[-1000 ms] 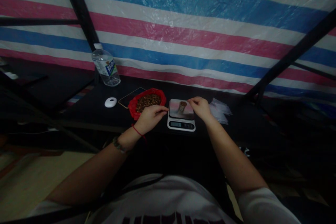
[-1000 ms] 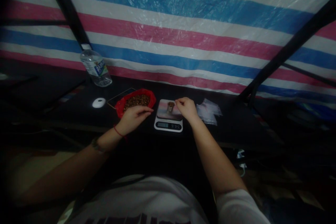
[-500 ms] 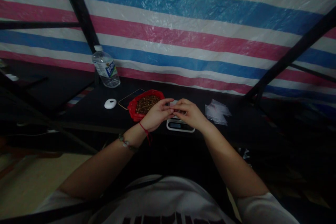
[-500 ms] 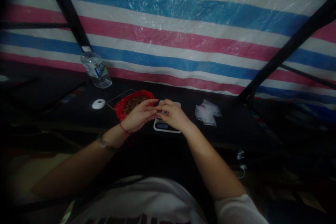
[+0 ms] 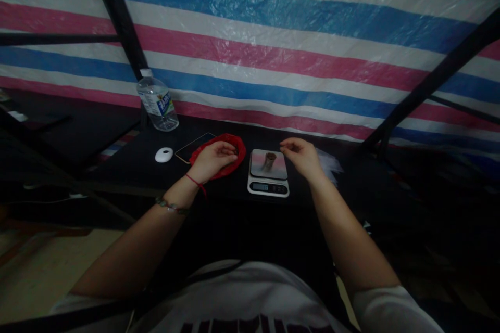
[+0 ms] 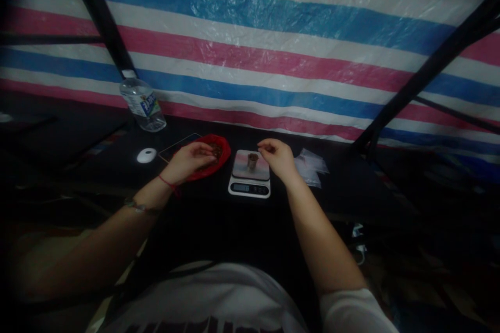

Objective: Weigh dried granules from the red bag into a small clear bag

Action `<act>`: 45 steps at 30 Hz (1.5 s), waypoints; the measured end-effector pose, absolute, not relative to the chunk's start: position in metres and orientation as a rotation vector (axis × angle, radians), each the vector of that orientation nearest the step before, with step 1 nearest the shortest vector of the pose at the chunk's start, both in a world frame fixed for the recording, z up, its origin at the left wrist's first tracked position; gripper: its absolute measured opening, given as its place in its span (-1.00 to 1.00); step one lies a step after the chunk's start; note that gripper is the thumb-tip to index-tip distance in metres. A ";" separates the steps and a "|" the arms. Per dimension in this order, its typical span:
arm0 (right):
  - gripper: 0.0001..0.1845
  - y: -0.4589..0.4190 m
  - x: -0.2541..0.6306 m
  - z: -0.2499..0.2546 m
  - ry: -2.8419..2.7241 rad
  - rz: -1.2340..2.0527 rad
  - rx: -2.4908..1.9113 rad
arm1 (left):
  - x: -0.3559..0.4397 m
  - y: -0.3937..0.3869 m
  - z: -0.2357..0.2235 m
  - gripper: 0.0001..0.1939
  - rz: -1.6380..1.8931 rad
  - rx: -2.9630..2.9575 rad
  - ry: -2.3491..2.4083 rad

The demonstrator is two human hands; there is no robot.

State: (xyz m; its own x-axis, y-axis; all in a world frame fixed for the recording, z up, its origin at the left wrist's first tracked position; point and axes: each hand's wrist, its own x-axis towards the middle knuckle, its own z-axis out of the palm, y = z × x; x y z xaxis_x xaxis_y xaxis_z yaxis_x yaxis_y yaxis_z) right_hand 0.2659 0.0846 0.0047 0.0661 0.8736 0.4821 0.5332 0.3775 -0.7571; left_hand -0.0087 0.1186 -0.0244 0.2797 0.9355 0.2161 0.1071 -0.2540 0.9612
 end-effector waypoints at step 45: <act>-0.84 0.092 0.295 -0.030 -1.520 0.298 -1.396 | 0.074 0.140 -0.007 -0.89 0.901 2.685 0.829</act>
State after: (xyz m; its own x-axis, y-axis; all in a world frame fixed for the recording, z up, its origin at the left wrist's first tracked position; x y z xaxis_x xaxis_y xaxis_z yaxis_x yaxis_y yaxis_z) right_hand 0.2947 0.0916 -0.0302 0.1766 0.8526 0.4918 0.6040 0.3006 -0.7381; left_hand 0.0737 0.1404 -0.0072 0.6587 0.5645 0.4976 0.4489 -0.8255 0.3422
